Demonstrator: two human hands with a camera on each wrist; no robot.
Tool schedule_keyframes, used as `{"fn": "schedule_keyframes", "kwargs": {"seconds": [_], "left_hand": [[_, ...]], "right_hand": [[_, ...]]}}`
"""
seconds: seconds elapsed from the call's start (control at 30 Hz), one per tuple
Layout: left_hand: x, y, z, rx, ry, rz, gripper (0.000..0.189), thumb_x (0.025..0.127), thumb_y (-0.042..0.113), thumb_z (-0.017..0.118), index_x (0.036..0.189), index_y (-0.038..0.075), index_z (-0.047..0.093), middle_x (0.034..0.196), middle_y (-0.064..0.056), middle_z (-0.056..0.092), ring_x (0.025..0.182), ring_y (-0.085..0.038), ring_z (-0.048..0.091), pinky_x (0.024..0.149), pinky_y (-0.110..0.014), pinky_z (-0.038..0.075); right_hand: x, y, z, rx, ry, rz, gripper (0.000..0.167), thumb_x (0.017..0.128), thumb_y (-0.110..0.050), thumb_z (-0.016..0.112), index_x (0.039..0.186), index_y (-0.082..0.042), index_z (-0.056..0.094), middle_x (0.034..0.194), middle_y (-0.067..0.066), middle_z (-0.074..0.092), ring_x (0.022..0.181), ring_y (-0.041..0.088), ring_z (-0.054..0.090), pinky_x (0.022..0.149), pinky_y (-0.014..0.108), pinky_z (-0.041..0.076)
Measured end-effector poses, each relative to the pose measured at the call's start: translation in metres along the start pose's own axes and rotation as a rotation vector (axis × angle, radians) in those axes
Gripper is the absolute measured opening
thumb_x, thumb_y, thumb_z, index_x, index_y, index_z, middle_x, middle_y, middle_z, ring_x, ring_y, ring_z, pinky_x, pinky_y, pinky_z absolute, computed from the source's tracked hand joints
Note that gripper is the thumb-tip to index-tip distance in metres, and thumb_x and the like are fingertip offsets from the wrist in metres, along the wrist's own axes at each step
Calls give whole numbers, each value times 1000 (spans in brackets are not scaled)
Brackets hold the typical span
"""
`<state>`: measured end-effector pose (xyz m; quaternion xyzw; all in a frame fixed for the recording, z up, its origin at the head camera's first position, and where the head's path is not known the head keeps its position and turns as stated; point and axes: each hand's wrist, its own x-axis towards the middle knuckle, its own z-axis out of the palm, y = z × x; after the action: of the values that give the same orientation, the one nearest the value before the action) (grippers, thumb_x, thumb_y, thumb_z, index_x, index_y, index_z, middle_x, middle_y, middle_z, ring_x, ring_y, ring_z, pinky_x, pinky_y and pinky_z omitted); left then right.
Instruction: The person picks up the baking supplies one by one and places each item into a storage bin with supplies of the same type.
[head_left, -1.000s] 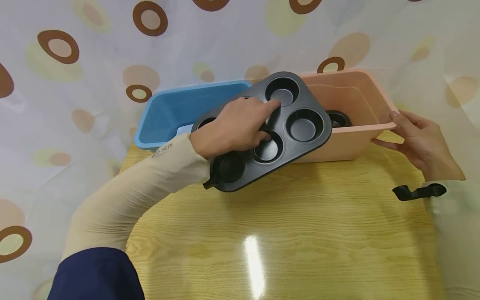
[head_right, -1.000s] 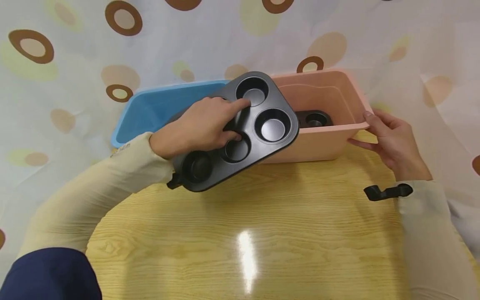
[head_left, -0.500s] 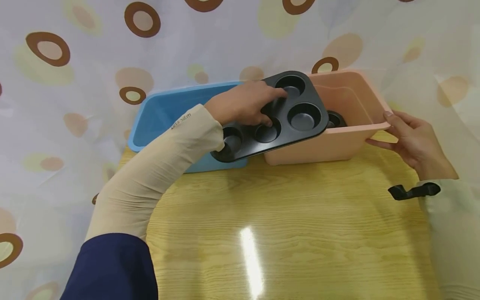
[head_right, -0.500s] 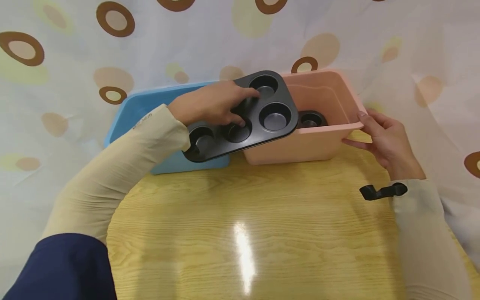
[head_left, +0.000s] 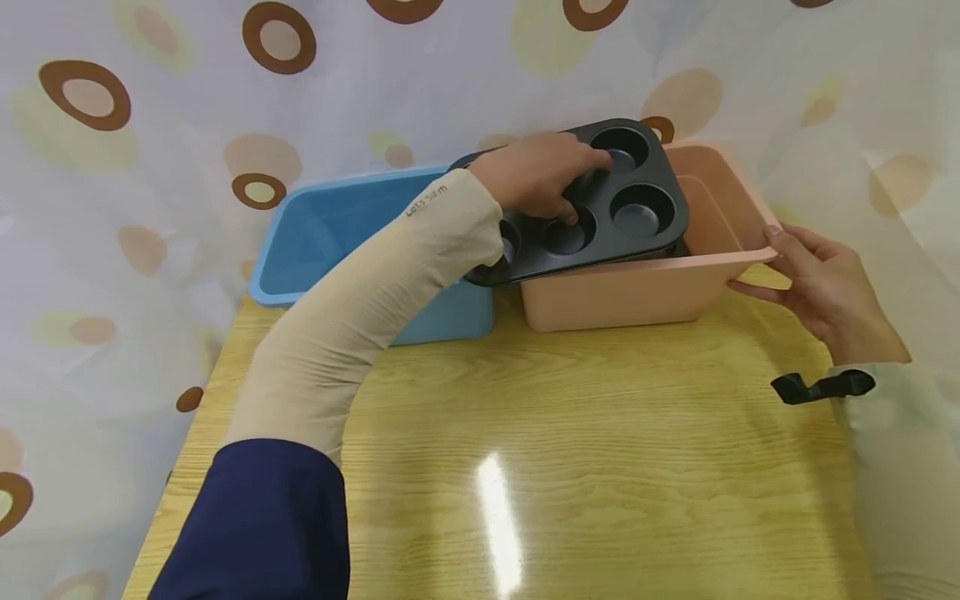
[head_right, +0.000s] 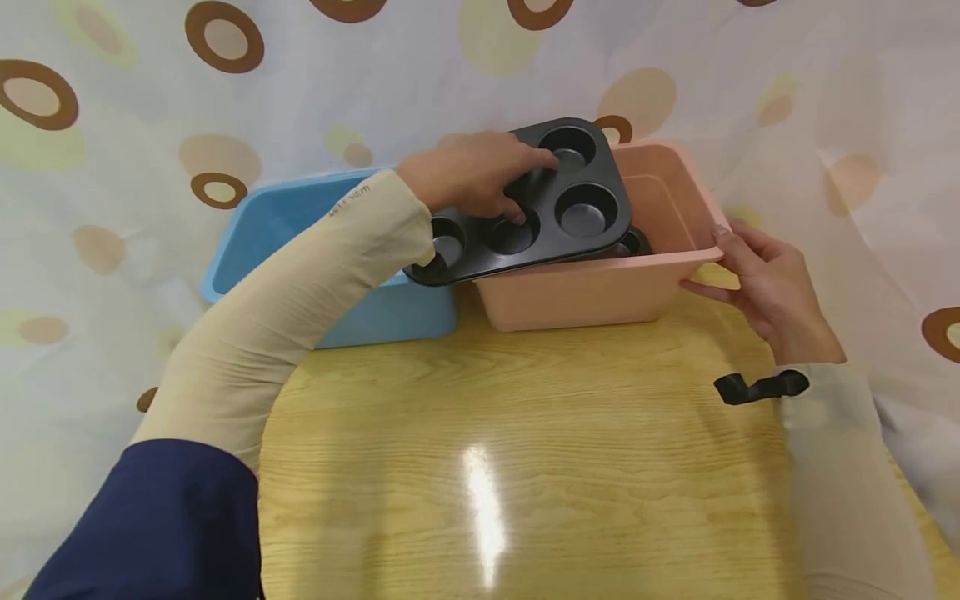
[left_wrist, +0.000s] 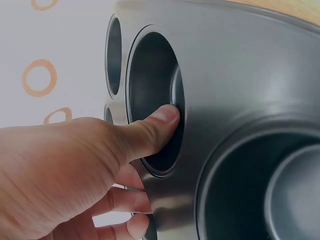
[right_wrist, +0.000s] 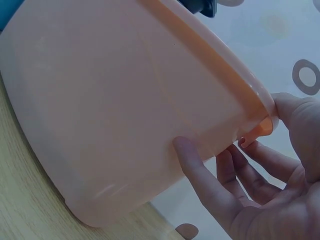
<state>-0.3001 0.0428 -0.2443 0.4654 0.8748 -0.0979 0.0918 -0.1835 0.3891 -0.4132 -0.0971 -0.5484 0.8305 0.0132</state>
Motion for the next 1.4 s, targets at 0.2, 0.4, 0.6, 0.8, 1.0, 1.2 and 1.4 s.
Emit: {"fn": "schedule_keyframes", "kwargs": {"seconds": [0.2, 0.4, 0.6, 0.8, 1.0, 1.2, 1.4], "left_hand": [[9, 8, -2, 35, -26, -7, 72, 106, 30, 73, 168, 15, 39, 159, -14, 58, 146, -31, 55, 125, -45, 42], [21, 11, -2, 63, -47, 17, 70, 106, 28, 73, 167, 14, 41, 158, -14, 58, 144, -31, 56, 123, -45, 45], [34, 16, -2, 58, -38, 42, 66, 105, 26, 74, 163, 14, 45, 156, -13, 60, 142, -30, 57, 123, -44, 45], [46, 23, -1, 61, -50, 58, 68, 106, 28, 73, 166, 14, 44, 162, -10, 57, 147, -28, 55, 126, -41, 42], [55, 31, -3, 105, -44, 58, 68, 105, 28, 74, 166, 16, 45, 162, -8, 57, 147, -26, 55, 125, -39, 43], [63, 39, -2, 106, -32, 68, 70, 105, 29, 73, 167, 17, 43, 164, -8, 56, 148, -25, 55, 127, -38, 42], [69, 40, 6, 56, -70, 39, 73, 106, 30, 72, 171, 20, 39, 170, -5, 50, 154, -21, 51, 128, -34, 39]], "right_hand": [[-2, 2, 1, 9, -17, -9, 28, 108, -13, 68, 134, -11, 78, 127, -6, 74, 106, 12, 78, 69, 47, 68], [-3, 3, 2, -8, -17, -16, 29, 107, -15, 69, 135, -11, 77, 130, -6, 71, 108, 11, 77, 70, 46, 68], [-8, 5, -1, -21, -19, -16, 31, 108, -18, 69, 138, -12, 76, 138, -7, 65, 112, 9, 74, 70, 46, 68], [-13, 7, -4, -90, 14, -3, 34, 106, -25, 72, 139, -17, 74, 145, -7, 52, 113, 5, 72, 69, 42, 68], [-17, 4, -8, -102, 26, -2, 35, 107, -25, 72, 141, -18, 73, 146, -8, 53, 112, 4, 73, 69, 42, 68], [-18, 1, -9, -110, 36, 3, 34, 106, -25, 72, 139, -18, 75, 147, -10, 52, 111, 4, 74, 68, 42, 68], [-19, 6, -8, -104, 28, -10, 35, 106, -26, 73, 140, -17, 74, 145, -9, 55, 111, 3, 74, 68, 42, 68]]}}
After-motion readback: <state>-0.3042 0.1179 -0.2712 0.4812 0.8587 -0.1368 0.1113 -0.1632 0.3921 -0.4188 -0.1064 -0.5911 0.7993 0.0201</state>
